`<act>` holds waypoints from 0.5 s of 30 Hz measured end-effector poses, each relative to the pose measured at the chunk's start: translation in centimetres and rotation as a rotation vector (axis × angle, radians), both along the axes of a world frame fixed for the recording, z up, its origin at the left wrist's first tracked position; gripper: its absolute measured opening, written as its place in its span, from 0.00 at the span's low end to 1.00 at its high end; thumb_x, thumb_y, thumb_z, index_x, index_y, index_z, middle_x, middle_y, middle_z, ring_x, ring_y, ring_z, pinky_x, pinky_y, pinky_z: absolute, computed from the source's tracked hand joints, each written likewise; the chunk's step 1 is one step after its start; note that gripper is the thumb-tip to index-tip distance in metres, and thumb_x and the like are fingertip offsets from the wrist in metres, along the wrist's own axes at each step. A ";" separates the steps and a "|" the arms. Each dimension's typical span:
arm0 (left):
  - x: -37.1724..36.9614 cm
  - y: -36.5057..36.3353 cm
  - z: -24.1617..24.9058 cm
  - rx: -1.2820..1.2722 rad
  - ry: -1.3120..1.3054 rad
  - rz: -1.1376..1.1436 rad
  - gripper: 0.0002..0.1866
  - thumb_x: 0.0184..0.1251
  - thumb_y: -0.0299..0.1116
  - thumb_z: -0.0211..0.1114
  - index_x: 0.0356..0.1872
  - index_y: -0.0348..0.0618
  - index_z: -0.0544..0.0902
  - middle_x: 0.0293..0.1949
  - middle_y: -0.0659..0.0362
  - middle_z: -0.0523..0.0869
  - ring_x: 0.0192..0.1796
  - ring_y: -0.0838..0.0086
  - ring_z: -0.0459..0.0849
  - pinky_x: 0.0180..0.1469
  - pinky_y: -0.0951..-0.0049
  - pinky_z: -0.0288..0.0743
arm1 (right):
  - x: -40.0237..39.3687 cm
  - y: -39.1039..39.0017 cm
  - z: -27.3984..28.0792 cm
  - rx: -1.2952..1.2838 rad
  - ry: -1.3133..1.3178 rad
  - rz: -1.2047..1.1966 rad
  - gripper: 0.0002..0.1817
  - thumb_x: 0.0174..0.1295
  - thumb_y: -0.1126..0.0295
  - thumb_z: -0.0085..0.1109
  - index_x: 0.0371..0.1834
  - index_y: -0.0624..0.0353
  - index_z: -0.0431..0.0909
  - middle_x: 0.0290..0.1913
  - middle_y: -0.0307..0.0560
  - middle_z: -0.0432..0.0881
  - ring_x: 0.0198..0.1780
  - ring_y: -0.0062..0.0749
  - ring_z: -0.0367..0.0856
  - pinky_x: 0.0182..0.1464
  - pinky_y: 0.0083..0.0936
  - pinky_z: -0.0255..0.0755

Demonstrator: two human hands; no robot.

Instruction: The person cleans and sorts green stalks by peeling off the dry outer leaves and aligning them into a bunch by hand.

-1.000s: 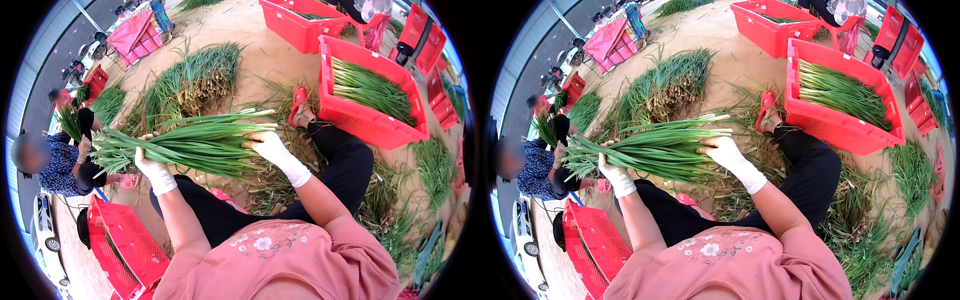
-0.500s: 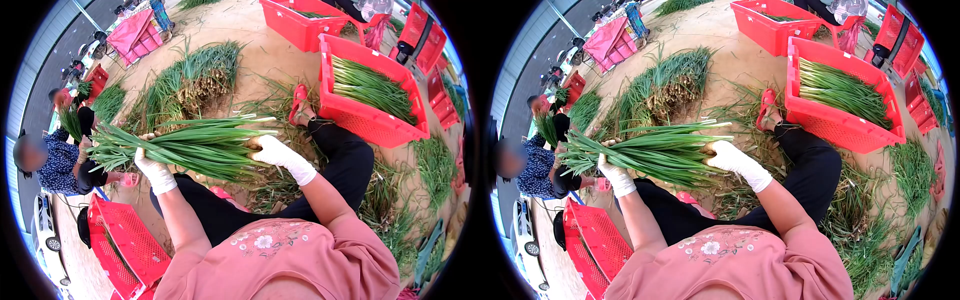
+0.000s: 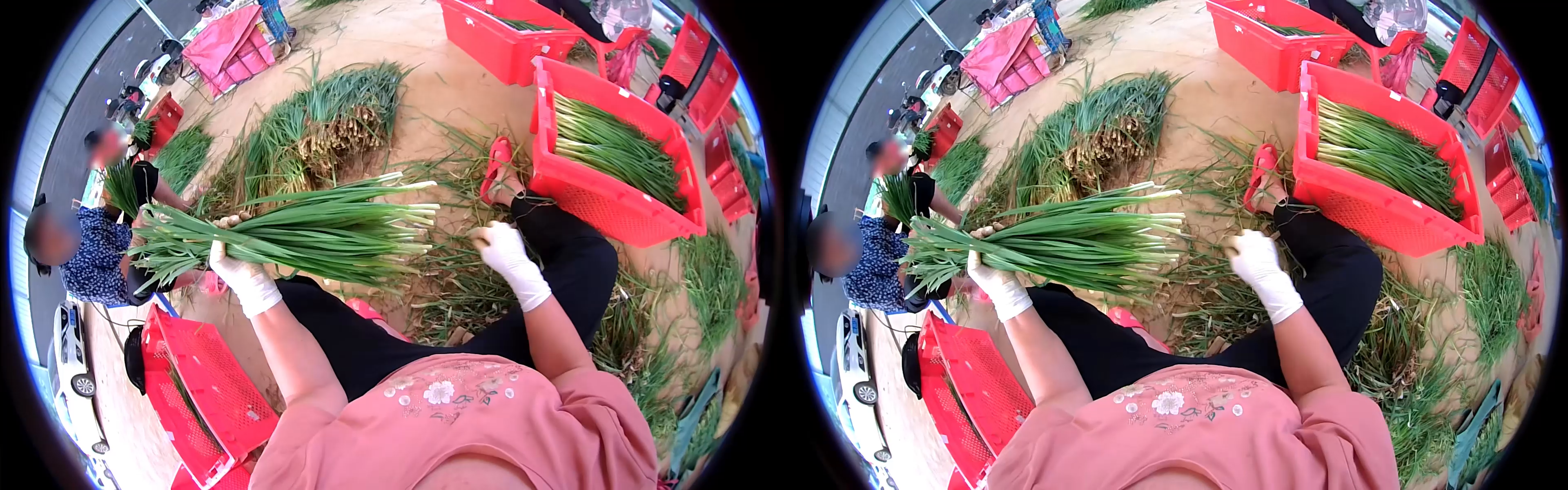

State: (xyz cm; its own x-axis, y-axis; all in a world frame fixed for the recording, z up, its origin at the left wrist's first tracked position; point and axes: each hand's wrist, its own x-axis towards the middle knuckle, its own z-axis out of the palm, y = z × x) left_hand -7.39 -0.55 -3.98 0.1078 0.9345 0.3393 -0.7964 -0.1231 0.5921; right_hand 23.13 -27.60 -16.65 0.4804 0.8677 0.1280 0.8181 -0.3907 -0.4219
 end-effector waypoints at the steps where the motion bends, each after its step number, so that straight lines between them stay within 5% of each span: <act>1: -0.2 0.3 -0.2 0.013 0.069 0.018 0.07 0.51 0.27 0.60 0.32 0.38 0.75 0.30 0.56 0.79 0.36 0.67 0.77 0.49 0.62 0.71 | -1.5 1.4 0.6 0.239 0.158 0.121 0.10 0.53 0.62 0.57 0.33 0.54 0.82 0.31 0.48 0.80 0.36 0.42 0.79 0.39 0.33 0.72; 2: -0.2 0.3 -0.4 0.013 0.067 0.020 0.07 0.51 0.27 0.60 0.32 0.38 0.75 0.30 0.56 0.79 0.36 0.67 0.77 0.49 0.62 0.71 | -3.2 2.8 1.2 0.479 0.318 0.238 0.10 0.53 0.62 0.57 0.33 0.54 0.81 0.31 0.49 0.80 0.35 0.43 0.78 0.38 0.33 0.72; 4: 0.0 0.5 -0.6 -0.007 0.003 -0.048 0.07 0.51 0.27 0.60 0.32 0.38 0.75 0.29 0.56 0.79 0.36 0.68 0.77 0.48 0.63 0.71 | -5.5 5.2 2.0 0.554 0.302 0.247 0.09 0.54 0.67 0.58 0.35 0.57 0.81 0.32 0.52 0.80 0.35 0.43 0.79 0.36 0.30 0.72; 5: -0.1 0.6 -1.0 0.038 0.019 -0.076 0.07 0.58 0.31 0.57 0.30 0.37 0.77 0.31 0.54 0.79 0.38 0.64 0.77 0.50 0.63 0.71 | -6.3 6.0 2.6 0.469 0.280 0.201 0.09 0.54 0.64 0.57 0.34 0.56 0.81 0.31 0.51 0.80 0.34 0.43 0.79 0.37 0.32 0.72; 15: 1.2 -0.5 -0.9 0.043 0.075 -0.104 0.08 0.54 0.32 0.61 0.30 0.37 0.76 0.30 0.54 0.79 0.37 0.64 0.76 0.49 0.63 0.71 | -8.2 8.2 2.3 0.373 0.264 0.114 0.13 0.58 0.61 0.51 0.31 0.59 0.79 0.27 0.55 0.79 0.32 0.48 0.79 0.35 0.38 0.72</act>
